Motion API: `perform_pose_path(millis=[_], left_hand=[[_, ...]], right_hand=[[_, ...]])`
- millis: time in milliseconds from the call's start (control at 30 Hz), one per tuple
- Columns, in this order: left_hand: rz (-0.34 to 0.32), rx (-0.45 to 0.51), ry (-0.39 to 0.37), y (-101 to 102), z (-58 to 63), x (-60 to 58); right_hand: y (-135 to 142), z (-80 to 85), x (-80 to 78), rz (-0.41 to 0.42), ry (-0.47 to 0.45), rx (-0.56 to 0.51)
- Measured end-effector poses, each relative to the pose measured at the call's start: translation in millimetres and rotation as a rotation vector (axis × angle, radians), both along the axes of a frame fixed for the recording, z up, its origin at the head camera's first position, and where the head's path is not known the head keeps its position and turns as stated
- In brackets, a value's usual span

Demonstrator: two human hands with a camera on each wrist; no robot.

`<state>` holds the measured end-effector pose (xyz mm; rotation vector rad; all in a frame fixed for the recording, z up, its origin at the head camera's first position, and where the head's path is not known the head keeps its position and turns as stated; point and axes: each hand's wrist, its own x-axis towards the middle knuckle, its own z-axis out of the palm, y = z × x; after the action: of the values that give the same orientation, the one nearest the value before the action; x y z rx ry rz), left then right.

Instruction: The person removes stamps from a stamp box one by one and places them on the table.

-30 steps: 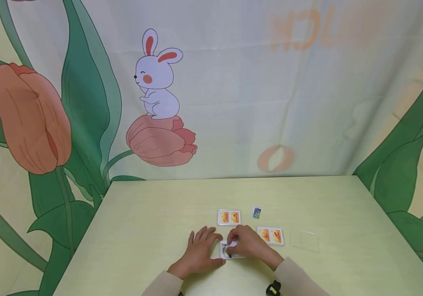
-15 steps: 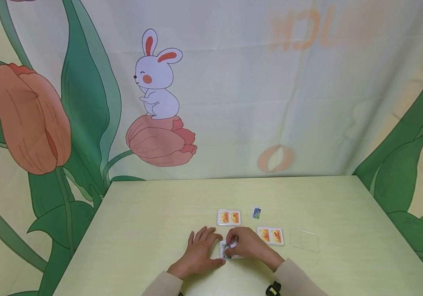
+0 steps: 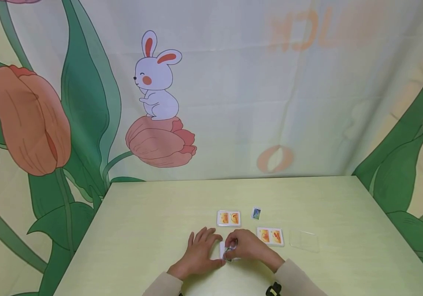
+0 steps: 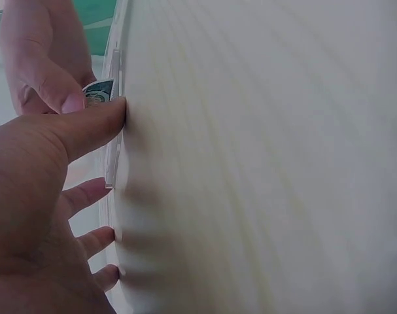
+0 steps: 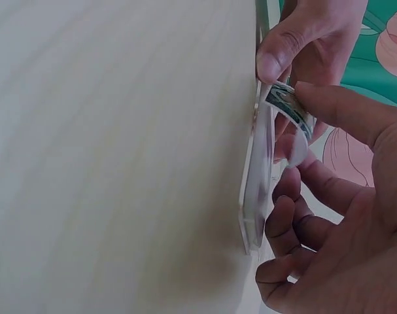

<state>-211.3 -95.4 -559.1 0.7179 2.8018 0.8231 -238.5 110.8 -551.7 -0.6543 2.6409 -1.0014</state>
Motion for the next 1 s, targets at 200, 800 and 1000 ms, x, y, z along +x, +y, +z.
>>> perform_pose_path(millis=[200, 800, 1000], left_hand=[[0.003, -0.011, 0.021, 0.1, -1.7, -0.5], [0.004, -0.028, 0.03, 0.2, -1.3, -0.8], [0.009, -0.032, 0.028, 0.7, -1.8, -0.6]], right_hand=[[1.7, 1.0, 1.3, -0.005, -0.019, -0.037], [15.5, 16.1, 2.2, 0.05, -0.033, -0.03], [18.9, 15.2, 3.2, 0.059, -0.019, -0.003]])
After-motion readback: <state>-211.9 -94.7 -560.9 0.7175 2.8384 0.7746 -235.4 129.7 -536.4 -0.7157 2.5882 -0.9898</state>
